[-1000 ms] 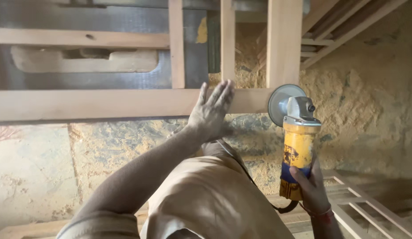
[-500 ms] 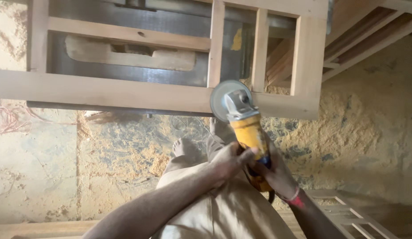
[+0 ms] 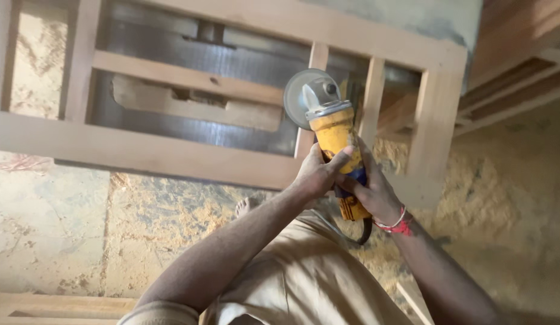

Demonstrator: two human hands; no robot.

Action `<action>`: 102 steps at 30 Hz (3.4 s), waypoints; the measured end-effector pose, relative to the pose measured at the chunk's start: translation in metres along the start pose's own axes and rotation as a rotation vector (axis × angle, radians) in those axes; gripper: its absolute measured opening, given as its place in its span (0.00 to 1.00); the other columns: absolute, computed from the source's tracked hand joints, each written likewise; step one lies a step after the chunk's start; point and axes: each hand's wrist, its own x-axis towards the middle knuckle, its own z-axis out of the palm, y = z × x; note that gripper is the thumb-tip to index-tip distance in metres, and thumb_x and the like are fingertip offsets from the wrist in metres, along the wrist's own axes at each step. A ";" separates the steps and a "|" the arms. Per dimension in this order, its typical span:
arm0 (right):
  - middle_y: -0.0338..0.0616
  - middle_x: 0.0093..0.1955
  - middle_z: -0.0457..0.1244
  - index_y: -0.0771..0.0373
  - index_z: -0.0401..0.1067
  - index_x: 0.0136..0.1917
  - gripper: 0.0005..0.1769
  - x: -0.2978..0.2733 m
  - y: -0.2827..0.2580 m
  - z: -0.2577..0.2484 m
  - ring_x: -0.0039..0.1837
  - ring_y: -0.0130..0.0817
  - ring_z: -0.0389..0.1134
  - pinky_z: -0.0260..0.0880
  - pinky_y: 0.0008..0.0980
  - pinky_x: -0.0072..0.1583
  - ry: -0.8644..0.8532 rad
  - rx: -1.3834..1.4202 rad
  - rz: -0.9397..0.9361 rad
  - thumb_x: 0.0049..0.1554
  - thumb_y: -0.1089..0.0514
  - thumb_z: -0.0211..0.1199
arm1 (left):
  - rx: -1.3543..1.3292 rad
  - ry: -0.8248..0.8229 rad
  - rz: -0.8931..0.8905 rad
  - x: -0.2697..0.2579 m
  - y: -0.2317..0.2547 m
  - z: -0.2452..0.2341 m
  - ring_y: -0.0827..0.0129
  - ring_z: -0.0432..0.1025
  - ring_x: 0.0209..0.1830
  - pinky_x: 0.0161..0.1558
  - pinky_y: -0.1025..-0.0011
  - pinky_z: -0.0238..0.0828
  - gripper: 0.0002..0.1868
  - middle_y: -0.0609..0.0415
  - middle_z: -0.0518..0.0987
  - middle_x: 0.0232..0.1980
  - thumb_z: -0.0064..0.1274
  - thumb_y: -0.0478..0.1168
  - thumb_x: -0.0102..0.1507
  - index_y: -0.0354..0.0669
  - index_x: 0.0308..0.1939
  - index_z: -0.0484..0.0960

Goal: The person uses a handheld power sander to smooth a wooden door frame, moving the tool across different sections and wiping sawdust away by hand.

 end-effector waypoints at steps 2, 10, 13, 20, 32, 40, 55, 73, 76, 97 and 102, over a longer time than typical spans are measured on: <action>0.43 0.69 0.59 0.54 0.44 0.84 0.49 0.021 -0.010 -0.009 0.64 0.34 0.66 0.73 0.36 0.61 -0.013 0.027 -0.047 0.56 0.62 0.65 | 0.041 -0.017 0.020 0.018 0.015 0.005 0.71 0.77 0.37 0.37 0.70 0.78 0.30 0.49 0.81 0.47 0.57 0.54 0.64 0.37 0.60 0.71; 0.42 0.72 0.58 0.51 0.45 0.85 0.49 0.101 -0.026 -0.051 0.71 0.34 0.62 0.68 0.36 0.68 -0.009 0.102 -0.058 0.57 0.68 0.63 | -0.033 -0.053 0.087 0.100 0.054 0.018 0.68 0.74 0.35 0.35 0.68 0.76 0.30 0.46 0.79 0.43 0.57 0.54 0.67 0.30 0.59 0.75; 0.43 0.73 0.58 0.51 0.45 0.85 0.48 0.118 -0.034 -0.048 0.72 0.34 0.61 0.67 0.36 0.69 -0.014 0.090 -0.084 0.58 0.68 0.62 | -0.074 0.025 0.006 0.113 0.063 0.014 0.67 0.75 0.44 0.43 0.66 0.77 0.33 0.48 0.78 0.49 0.59 0.54 0.64 0.36 0.63 0.66; 0.43 0.75 0.56 0.52 0.43 0.85 0.49 0.157 -0.068 0.016 0.73 0.34 0.61 0.67 0.36 0.69 -0.049 0.104 -0.091 0.57 0.70 0.60 | -0.262 0.031 0.087 0.116 0.094 -0.046 0.64 0.73 0.57 0.55 0.65 0.76 0.43 0.44 0.74 0.60 0.59 0.55 0.62 0.39 0.71 0.55; 0.43 0.70 0.59 0.54 0.45 0.84 0.47 0.260 -0.148 0.228 0.68 0.34 0.64 0.71 0.35 0.64 -0.176 0.053 -0.063 0.58 0.66 0.62 | -0.312 0.198 0.205 0.069 0.208 -0.264 0.66 0.75 0.52 0.51 0.65 0.77 0.36 0.47 0.77 0.55 0.60 0.52 0.61 0.38 0.66 0.63; 0.45 0.60 0.64 0.69 0.59 0.70 0.31 0.358 -0.196 0.372 0.61 0.32 0.69 0.74 0.32 0.60 -0.291 -0.077 -0.031 0.58 0.57 0.66 | -0.454 0.186 0.552 0.048 0.275 -0.426 0.65 0.78 0.45 0.46 0.66 0.79 0.29 0.46 0.80 0.49 0.60 0.50 0.66 0.29 0.61 0.74; 0.46 0.52 0.69 0.72 0.71 0.63 0.25 0.401 -0.275 0.502 0.50 0.32 0.73 0.76 0.31 0.49 -0.600 -0.197 -0.141 0.60 0.51 0.68 | -0.349 0.423 0.369 0.004 0.340 -0.552 0.51 0.78 0.52 0.43 0.47 0.83 0.42 0.40 0.74 0.58 0.53 0.61 0.58 0.41 0.67 0.58; 0.43 0.70 0.59 0.57 0.45 0.83 0.49 0.273 -0.179 0.258 0.67 0.32 0.64 0.71 0.34 0.64 -0.198 -0.095 -0.022 0.56 0.58 0.67 | -0.343 0.041 0.162 0.057 0.232 -0.314 0.60 0.75 0.54 0.51 0.61 0.80 0.42 0.43 0.75 0.57 0.58 0.54 0.62 0.36 0.69 0.55; 0.44 0.73 0.58 0.58 0.46 0.85 0.47 0.247 -0.162 0.210 0.70 0.32 0.63 0.69 0.34 0.66 -0.162 -0.114 -0.026 0.59 0.59 0.65 | -0.336 -0.021 0.102 0.069 0.208 -0.265 0.60 0.74 0.56 0.52 0.60 0.79 0.41 0.43 0.73 0.58 0.58 0.54 0.62 0.36 0.69 0.55; 0.44 0.73 0.57 0.58 0.43 0.86 0.49 0.127 -0.064 -0.036 0.71 0.32 0.60 0.66 0.34 0.68 0.046 0.006 0.014 0.56 0.68 0.59 | -0.127 -0.239 -0.085 0.134 0.085 -0.013 0.61 0.75 0.54 0.53 0.61 0.78 0.41 0.42 0.74 0.57 0.58 0.55 0.62 0.38 0.67 0.55; 0.43 0.74 0.56 0.56 0.42 0.85 0.49 0.101 -0.036 -0.092 0.72 0.32 0.60 0.66 0.35 0.68 0.143 0.111 0.072 0.56 0.68 0.60 | -0.085 -0.299 -0.105 0.153 0.056 0.051 0.62 0.75 0.54 0.54 0.63 0.78 0.41 0.43 0.75 0.56 0.60 0.56 0.62 0.36 0.67 0.56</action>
